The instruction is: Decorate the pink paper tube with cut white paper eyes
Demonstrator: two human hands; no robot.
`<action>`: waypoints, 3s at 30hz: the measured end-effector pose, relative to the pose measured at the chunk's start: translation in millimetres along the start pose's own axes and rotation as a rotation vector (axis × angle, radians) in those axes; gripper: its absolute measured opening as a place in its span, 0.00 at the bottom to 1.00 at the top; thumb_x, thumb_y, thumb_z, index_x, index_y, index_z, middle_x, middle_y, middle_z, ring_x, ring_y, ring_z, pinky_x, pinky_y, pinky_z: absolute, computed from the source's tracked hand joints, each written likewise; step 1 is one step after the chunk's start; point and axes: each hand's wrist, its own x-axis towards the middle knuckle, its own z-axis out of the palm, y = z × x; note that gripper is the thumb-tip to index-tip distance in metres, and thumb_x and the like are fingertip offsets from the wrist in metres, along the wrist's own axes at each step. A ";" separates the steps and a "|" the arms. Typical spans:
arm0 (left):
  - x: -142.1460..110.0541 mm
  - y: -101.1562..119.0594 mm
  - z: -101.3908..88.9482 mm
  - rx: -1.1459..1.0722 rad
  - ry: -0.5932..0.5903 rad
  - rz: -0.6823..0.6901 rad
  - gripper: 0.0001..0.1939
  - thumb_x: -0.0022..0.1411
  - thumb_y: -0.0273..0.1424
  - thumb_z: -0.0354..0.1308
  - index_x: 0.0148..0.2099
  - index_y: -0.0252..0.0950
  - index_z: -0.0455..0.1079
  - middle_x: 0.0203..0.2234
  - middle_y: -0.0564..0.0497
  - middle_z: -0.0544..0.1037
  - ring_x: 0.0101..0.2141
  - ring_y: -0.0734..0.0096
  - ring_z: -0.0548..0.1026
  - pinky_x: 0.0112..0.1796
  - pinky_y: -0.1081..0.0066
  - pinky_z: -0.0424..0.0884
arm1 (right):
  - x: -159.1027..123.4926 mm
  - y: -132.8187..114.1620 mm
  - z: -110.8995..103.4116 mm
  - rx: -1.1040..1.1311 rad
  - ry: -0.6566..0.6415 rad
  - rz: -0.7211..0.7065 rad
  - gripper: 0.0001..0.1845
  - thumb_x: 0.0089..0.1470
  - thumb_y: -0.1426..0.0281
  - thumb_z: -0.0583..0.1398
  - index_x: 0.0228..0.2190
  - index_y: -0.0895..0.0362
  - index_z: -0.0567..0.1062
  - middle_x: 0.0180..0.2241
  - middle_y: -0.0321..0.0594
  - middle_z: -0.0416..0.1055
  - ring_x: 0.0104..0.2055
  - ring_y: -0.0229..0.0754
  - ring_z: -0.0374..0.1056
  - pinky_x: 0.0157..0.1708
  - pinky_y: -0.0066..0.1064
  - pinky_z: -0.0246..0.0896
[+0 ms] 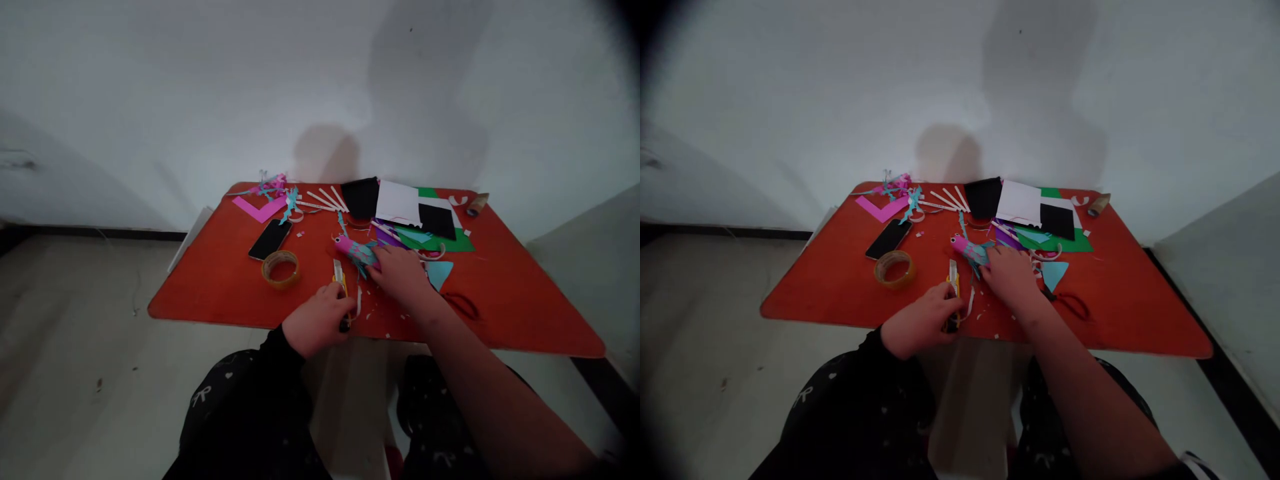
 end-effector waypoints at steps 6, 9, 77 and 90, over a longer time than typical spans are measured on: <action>-5.9 -3.0 -4.4 -0.026 0.037 0.007 0.16 0.57 0.27 0.63 0.49 0.39 0.72 0.49 0.43 0.68 0.49 0.57 0.70 0.54 0.60 0.69 | 0.7 10.8 0.5 0.020 0.021 0.056 0.19 0.63 0.61 0.57 0.50 0.59 0.75 0.48 0.54 0.78 0.50 0.58 0.72 0.46 0.43 0.61; -4.1 -6.7 -6.3 -0.012 0.082 -0.066 0.16 0.57 0.27 0.63 0.49 0.38 0.72 0.49 0.42 0.68 0.50 0.56 0.71 0.54 0.59 0.69 | 0.5 24.2 4.0 0.074 0.095 0.047 0.21 0.62 0.62 0.58 0.52 0.59 0.75 0.50 0.54 0.77 0.51 0.58 0.72 0.47 0.43 0.63; 106.1 -4.3 -12.8 -1.798 0.861 -0.158 0.05 0.68 0.32 0.55 0.41 0.42 0.60 0.36 0.53 0.76 0.34 0.71 0.78 0.36 0.69 0.74 | -78.9 -12.8 -14.2 0.210 0.384 -0.095 0.19 0.58 0.56 0.65 0.46 0.53 0.74 0.44 0.49 0.78 0.46 0.57 0.71 0.46 0.46 0.57; 89.6 -16.8 -26.6 -1.792 0.555 0.019 0.09 0.61 0.31 0.65 0.37 0.38 0.66 0.30 0.54 0.72 0.30 0.73 0.74 0.36 0.69 0.73 | -75.4 51.0 -10.7 0.825 0.254 0.026 0.15 0.65 0.59 0.54 0.34 0.53 0.76 0.35 0.42 0.78 0.38 0.47 0.73 0.39 0.39 0.69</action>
